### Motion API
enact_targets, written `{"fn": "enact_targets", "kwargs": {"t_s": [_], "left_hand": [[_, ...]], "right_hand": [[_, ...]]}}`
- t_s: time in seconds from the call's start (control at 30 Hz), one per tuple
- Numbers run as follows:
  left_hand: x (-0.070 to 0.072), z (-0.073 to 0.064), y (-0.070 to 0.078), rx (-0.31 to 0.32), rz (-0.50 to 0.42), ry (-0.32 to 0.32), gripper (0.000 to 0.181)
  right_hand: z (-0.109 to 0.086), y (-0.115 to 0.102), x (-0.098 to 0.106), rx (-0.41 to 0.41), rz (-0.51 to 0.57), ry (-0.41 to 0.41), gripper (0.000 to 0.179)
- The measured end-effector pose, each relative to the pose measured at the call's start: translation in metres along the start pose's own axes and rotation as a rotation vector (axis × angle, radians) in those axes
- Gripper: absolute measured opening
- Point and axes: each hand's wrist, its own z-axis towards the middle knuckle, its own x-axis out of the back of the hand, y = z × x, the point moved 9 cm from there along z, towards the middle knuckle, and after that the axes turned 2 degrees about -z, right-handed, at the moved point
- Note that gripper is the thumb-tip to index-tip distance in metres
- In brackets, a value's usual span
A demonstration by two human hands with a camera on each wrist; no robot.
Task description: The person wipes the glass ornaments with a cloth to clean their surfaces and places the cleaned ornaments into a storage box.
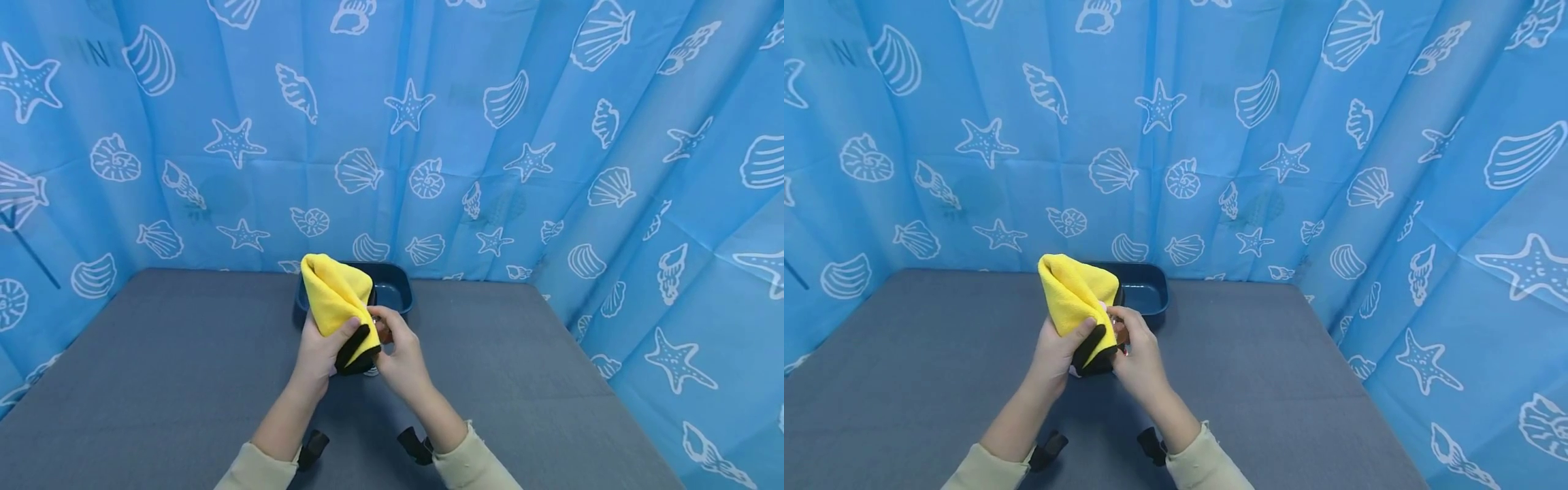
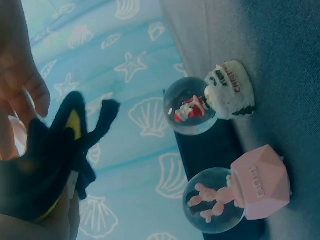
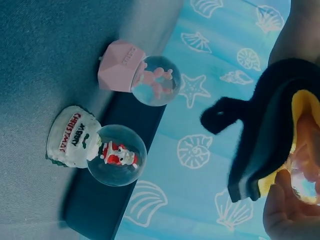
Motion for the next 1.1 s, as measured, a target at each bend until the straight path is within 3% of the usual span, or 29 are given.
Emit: {"fn": "enact_targets", "kwargs": {"t_s": [0.13,0.4,0.63,0.9,1.1], "left_hand": [[0.003,-0.001,-0.001,-0.018,-0.017,0.048,0.063],[0.006,-0.002,-0.003,-0.025,-0.046,0.100,0.054],[0.008,-0.002,-0.005,-0.006,-0.028,0.111,0.051],[0.013,0.000,-0.005,0.026,-0.062,0.111,0.054],[0.018,0.002,-0.003,0.050,-0.064,0.115,0.052]], "right_hand": [[0.000,0.000,-0.004,-0.024,-0.005,-0.021,0.056],[-0.001,0.001,-0.005,-0.041,0.039,0.015,0.045],[-0.002,0.005,-0.003,-0.072,0.088,0.015,0.043],[-0.004,0.014,-0.001,-0.179,0.165,-0.007,0.043],[-0.004,0.017,0.003,-0.191,0.167,-0.007,0.048]]}}
